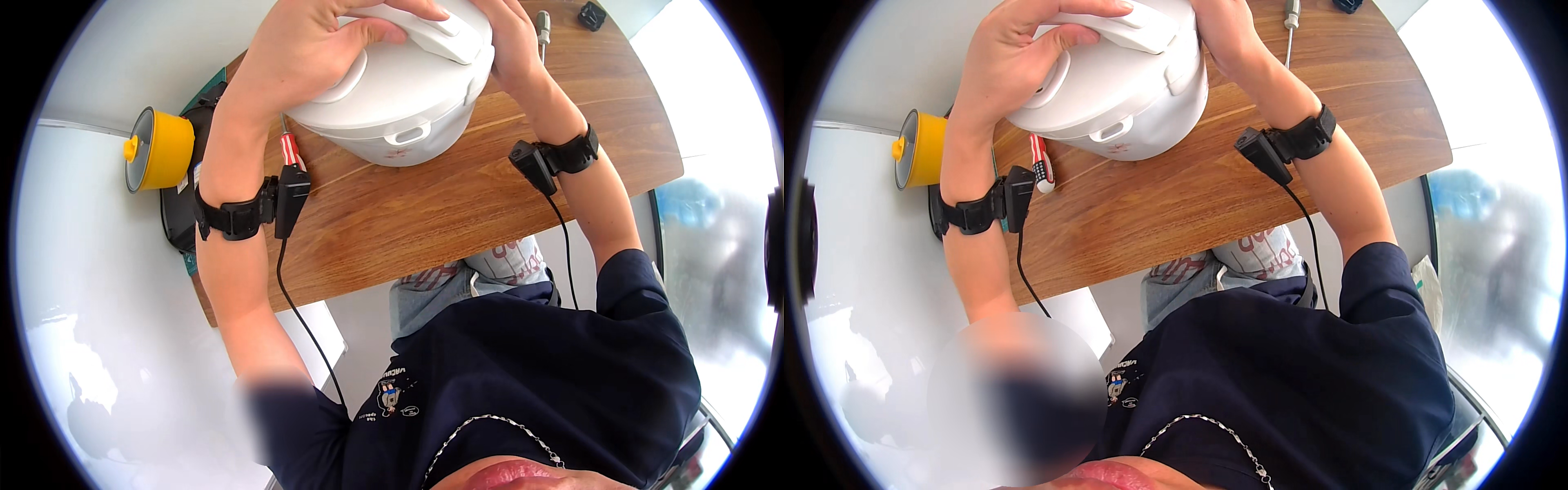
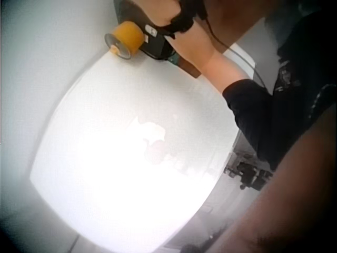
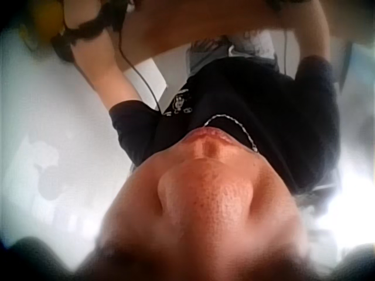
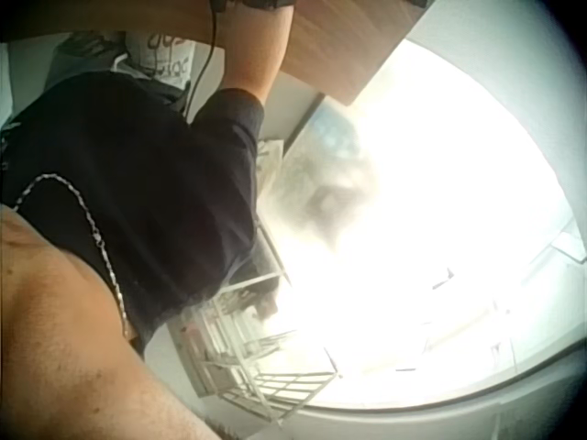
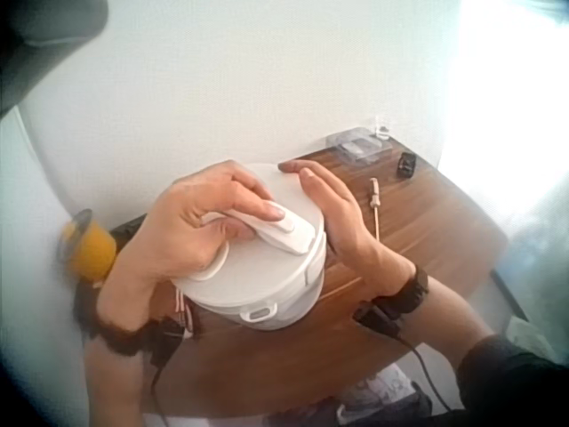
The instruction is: The person assembles a white rice cooker by first using a screwdriver to attach a small plastic component to the underside of the lid. They then place the lid onto the cooker body, open it to inspect the interior, and close it again. Finally, they attach a small plastic piece to the side of the cooker and secure it with the screwdriver.
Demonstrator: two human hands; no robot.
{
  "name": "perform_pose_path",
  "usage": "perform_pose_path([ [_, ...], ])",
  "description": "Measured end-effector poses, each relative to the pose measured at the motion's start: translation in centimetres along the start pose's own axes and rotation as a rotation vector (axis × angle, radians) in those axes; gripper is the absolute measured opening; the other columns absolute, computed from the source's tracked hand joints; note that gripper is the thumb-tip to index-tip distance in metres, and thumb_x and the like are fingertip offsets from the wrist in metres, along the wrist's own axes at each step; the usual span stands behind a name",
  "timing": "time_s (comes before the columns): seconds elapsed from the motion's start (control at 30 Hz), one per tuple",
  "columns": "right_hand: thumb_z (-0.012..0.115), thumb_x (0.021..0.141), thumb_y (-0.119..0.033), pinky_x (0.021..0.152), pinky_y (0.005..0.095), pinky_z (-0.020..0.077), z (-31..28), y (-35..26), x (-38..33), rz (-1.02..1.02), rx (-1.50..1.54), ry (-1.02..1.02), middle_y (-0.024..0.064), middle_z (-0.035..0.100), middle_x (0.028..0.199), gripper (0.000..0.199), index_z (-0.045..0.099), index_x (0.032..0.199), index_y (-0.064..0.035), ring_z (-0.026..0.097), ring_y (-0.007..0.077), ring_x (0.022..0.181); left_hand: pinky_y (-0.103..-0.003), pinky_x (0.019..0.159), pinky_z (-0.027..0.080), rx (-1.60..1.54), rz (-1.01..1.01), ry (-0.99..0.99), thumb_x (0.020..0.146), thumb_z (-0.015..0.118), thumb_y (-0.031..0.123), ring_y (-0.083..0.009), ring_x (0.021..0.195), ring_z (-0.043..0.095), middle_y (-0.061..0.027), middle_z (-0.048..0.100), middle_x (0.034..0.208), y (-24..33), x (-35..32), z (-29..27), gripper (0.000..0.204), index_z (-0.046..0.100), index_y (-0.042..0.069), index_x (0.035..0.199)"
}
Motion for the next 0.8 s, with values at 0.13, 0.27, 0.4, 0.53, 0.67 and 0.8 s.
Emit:
perform_pose_path([
  [0.13, 0.047, 0.110, -0.030, 0.090, 0.0297, 0.0510, -0.02, 0.10, 0.06, 0.006, -0.001, 0.016, 0.0121, 0.066, 0.115, 0.041, 0.057, 0.135, 0.0008, 0.063, 0.0171, 0.103, -0.032, 0.096, 0.049, 0.011, -0.023, -0.016, 0.078, 0.066, -0.016, -0.0231, 0.108, 0.065, -0.0088, 0.069, 0.110, 0.25, 0.07, 0.01, 0.039, 0.077, 0.006, 0.108],
  [0.27, 0.047, 0.110, -0.030, 0.091, 0.0296, 0.0509, 0.03, 0.06, 0.07, 0.013, 0.008, 0.025, 0.0122, 0.066, 0.115, 0.041, 0.056, 0.136, 0.0010, 0.063, 0.0169, 0.104, -0.033, 0.098, 0.049, 0.004, -0.036, -0.037, 0.080, 0.066, -0.014, -0.0238, 0.110, 0.064, -0.0091, 0.067, 0.113, 0.26, 0.02, -0.05, 0.039, 0.075, 0.006, 0.112],
  [0.4, 0.047, 0.110, -0.030, 0.091, 0.0296, 0.0510, 0.03, -0.08, 0.08, 0.011, -0.010, 0.011, 0.0119, 0.066, 0.116, 0.042, 0.056, 0.137, 0.0006, 0.063, 0.0167, 0.105, -0.034, 0.099, 0.048, 0.044, -0.010, -0.018, 0.080, 0.067, -0.012, -0.0259, 0.110, 0.063, -0.0096, 0.066, 0.114, 0.21, -0.05, 0.06, 0.042, 0.072, 0.007, 0.117],
  [0.53, 0.047, 0.111, -0.030, 0.093, 0.0301, 0.0509, 0.30, -0.31, -0.03, 0.043, 0.016, 0.012, 0.0111, 0.065, 0.119, 0.042, 0.055, 0.138, -0.0003, 0.063, 0.0162, 0.105, -0.036, 0.099, 0.049, 0.061, -0.020, -0.007, 0.081, 0.067, -0.011, -0.0276, 0.110, 0.063, -0.0106, 0.065, 0.114, 0.45, -0.07, 0.17, 0.042, 0.070, 0.005, 0.120],
  [0.67, 0.046, 0.111, -0.031, 0.095, 0.0302, 0.0507, 0.18, -0.14, 0.08, 0.050, 0.025, 0.023, 0.0109, 0.064, 0.124, 0.042, 0.054, 0.140, -0.0009, 0.062, 0.0162, 0.108, -0.037, 0.097, 0.049, 0.085, 0.017, -0.028, 0.081, 0.066, -0.011, -0.0283, 0.110, 0.062, -0.0113, 0.065, 0.115, 0.51, 0.00, 0.02, 0.041, 0.069, 0.003, 0.120],
  [0.8, 0.045, 0.112, -0.032, 0.101, 0.0311, 0.0483, -0.13, 0.03, 0.18, 0.002, -0.005, 0.005, 0.0124, 0.060, 0.132, 0.045, 0.053, 0.143, -0.0006, 0.059, 0.0178, 0.117, -0.036, 0.096, 0.050, 0.081, 0.020, -0.026, 0.081, 0.066, -0.010, -0.0291, 0.110, 0.062, -0.0120, 0.065, 0.115, 0.51, -0.05, -0.05, 0.042, 0.068, 0.003, 0.120],
])
Point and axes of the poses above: each hand's wrist, its own x-axis towards the middle knuckle, its own z-axis out of the palm, y = z × x, the point moved 1 cm from there along x, towards the middle knuckle
